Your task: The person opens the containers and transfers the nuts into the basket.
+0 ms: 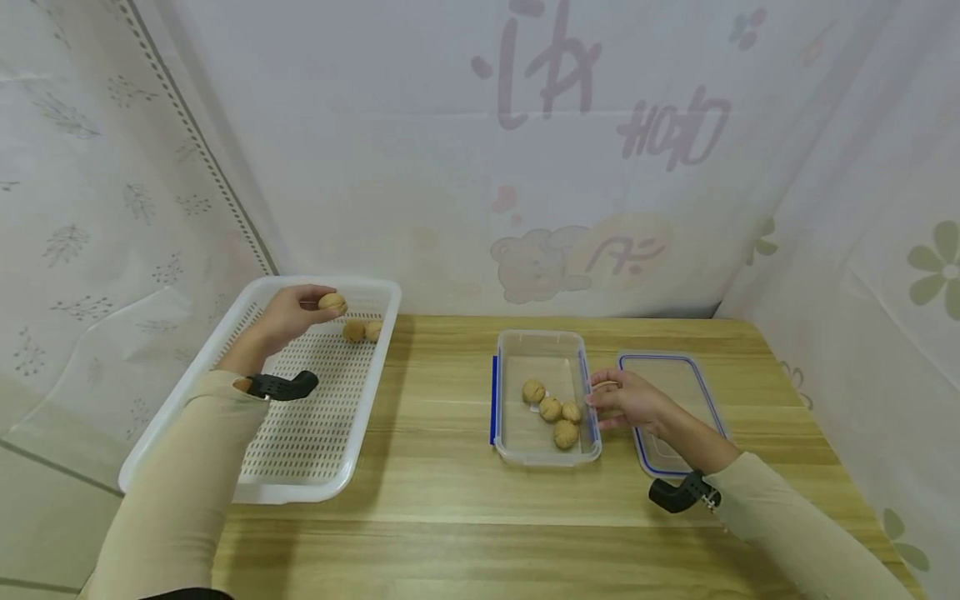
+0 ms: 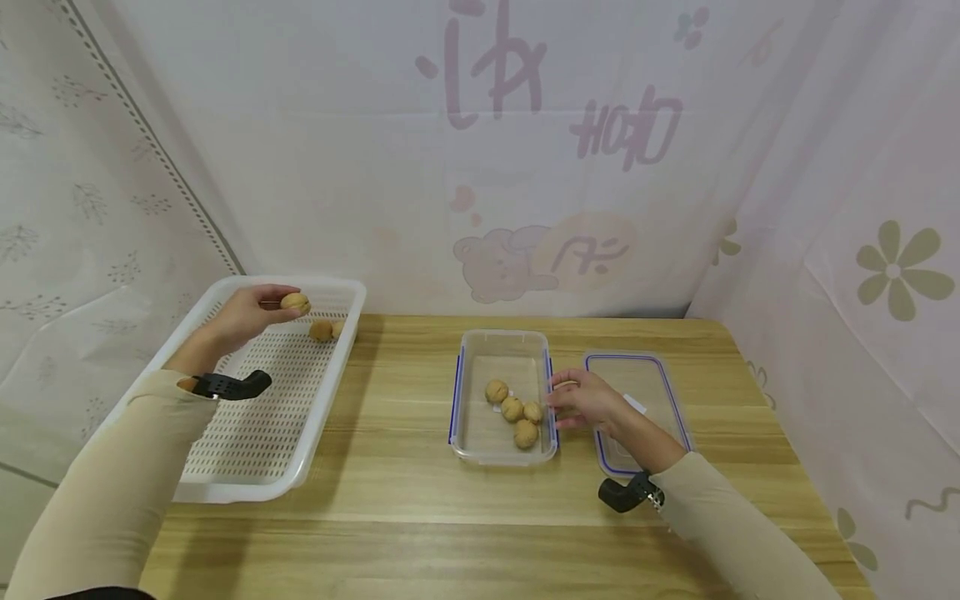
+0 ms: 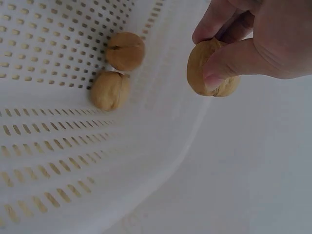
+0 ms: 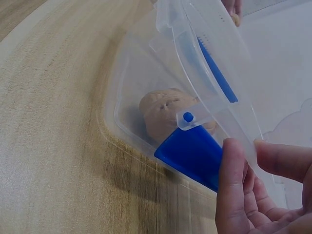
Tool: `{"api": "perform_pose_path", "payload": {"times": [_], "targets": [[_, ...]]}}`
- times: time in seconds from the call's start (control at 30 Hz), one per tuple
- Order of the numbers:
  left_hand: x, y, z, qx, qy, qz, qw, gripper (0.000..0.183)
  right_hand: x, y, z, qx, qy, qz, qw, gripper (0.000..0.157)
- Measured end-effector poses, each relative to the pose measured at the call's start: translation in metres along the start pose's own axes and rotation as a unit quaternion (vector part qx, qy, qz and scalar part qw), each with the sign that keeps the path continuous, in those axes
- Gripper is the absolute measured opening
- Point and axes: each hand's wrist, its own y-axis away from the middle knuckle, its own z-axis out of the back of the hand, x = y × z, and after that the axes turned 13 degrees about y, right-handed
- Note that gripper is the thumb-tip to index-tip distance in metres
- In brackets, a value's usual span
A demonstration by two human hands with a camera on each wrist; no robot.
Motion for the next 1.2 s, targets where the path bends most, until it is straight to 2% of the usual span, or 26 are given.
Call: {"api": "perform_pose_path", "payload": {"times": [0.23, 0.47, 0.7, 0.9, 1.03, 1.2], "targets": [[0.027, -0.006, 0.001, -0.026, 0.007, 0.028, 0.9992, 0.057, -0.001, 0.0, 0.0, 0.001, 0.003, 0.001, 1.0, 0.04], [0.045, -0.011, -0.007, -0.09, 0.017, 0.058, 0.9941, 0.056, -0.003, -0.002, 0.001, -0.002, 0.005, -0.002, 1.0, 0.041], [0.057, -0.013, -0.016, -0.134, 0.032, 0.091, 0.9863, 0.056, -0.002, -0.003, 0.001, 0.0, 0.002, -0.003, 1.0, 0.038], [0.067, -0.015, -0.018, -0.152, 0.006, 0.112, 0.982, 0.063, -0.001, -0.001, 0.001, 0.002, 0.0, 0.002, 1.0, 0.041], [0.071, -0.016, -0.021, -0.17, -0.001, 0.119, 0.9782, 0.061, -0.001, -0.002, 0.001, 0.003, -0.002, 0.004, 1.0, 0.042], [0.074, -0.019, -0.024, -0.176, 0.009, 0.114, 0.9777, 0.058, -0.002, -0.002, 0.001, 0.0, -0.003, 0.002, 1.0, 0.04]]}}
